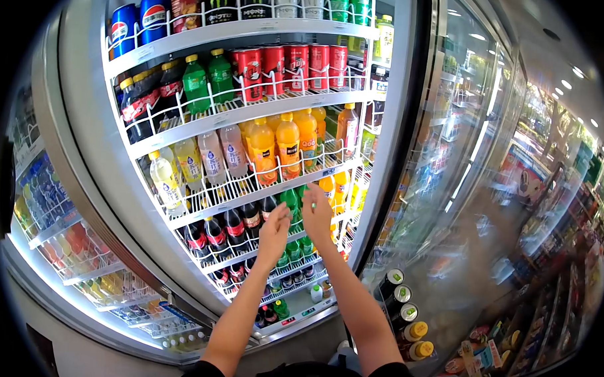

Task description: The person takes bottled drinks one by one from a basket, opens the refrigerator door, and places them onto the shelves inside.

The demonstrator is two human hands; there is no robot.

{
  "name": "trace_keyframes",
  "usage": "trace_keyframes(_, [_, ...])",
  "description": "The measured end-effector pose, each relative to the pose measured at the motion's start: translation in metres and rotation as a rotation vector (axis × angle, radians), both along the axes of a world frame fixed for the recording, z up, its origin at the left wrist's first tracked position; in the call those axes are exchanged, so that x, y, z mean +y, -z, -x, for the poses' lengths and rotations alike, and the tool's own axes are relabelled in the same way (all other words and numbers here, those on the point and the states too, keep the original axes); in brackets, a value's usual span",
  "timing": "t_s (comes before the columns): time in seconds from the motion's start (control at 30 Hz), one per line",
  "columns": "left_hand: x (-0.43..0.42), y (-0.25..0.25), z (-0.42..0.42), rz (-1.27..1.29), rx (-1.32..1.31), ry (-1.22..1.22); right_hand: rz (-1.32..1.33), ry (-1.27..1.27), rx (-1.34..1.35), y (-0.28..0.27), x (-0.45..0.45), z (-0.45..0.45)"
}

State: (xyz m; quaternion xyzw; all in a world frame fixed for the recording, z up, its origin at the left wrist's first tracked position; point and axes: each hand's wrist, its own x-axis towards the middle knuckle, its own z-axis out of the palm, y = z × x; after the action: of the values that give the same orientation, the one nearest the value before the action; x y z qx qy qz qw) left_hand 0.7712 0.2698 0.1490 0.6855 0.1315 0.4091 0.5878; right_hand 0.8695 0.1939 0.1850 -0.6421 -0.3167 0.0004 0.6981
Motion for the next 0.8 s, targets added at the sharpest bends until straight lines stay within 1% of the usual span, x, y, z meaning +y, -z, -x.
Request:
trace_keyframes(0.03, [0.0,0.0,0.004,-0.074,0.051,-0.024,-0.005,-0.007,-0.004,0.011,-0.004,0.002])
trace_keyframes(0.1, [-0.015,0.011,0.034,0.09,0.06,0.069,-0.002,-0.005,-0.004,0.033,-0.015,0.03])
trace_keyframes(0.13, [-0.021,0.019,0.04,0.146,0.044,0.092,-0.051,-0.025,0.026,0.043,-0.024,0.041])
trace_keyframes(0.2, [-0.037,0.029,0.073,0.139,0.065,0.104,-0.095,-0.047,0.065,0.059,-0.042,0.074])
trace_keyframes(0.27, [-0.04,0.04,0.081,0.163,0.054,0.109,-0.112,-0.163,0.185,0.072,-0.066,0.085])
trace_keyframes(0.37, [-0.052,0.042,0.109,0.19,0.065,0.075,-0.13,-0.185,0.306,0.085,-0.097,0.099])
trace_keyframes(0.4, [-0.064,0.036,0.124,0.198,0.019,0.057,-0.12,-0.179,0.34,0.083,-0.116,0.105])
trace_keyframes(0.47, [-0.066,0.047,0.128,0.201,-0.005,0.05,-0.137,-0.174,0.361,0.084,-0.124,0.109])
trace_keyframes(0.5, [-0.077,0.046,0.14,0.186,0.001,0.032,-0.13,-0.191,0.379,0.079,-0.141,0.118])
trace_keyframes(0.57, [-0.081,0.047,0.148,0.204,-0.03,0.026,-0.129,-0.219,0.404,0.073,-0.149,0.129])
trace_keyframes(0.6, [-0.1,0.047,0.162,0.222,-0.044,0.013,-0.127,-0.277,0.415,0.075,-0.168,0.139])
trace_keyframes(0.67, [-0.111,0.044,0.173,0.188,0.013,-0.036,-0.15,-0.313,0.445,0.077,-0.177,0.144])
trace_keyframes(0.7, [-0.13,0.051,0.19,0.216,0.018,-0.051,-0.163,-0.361,0.478,0.075,-0.197,0.157])
trace_keyframes(0.73, [-0.132,0.057,0.192,0.226,0.022,-0.043,-0.165,-0.362,0.477,0.074,-0.2,0.159])
trace_keyframes(0.8, [-0.153,0.066,0.209,0.237,0.036,-0.067,-0.162,-0.365,0.558,0.071,-0.216,0.171])
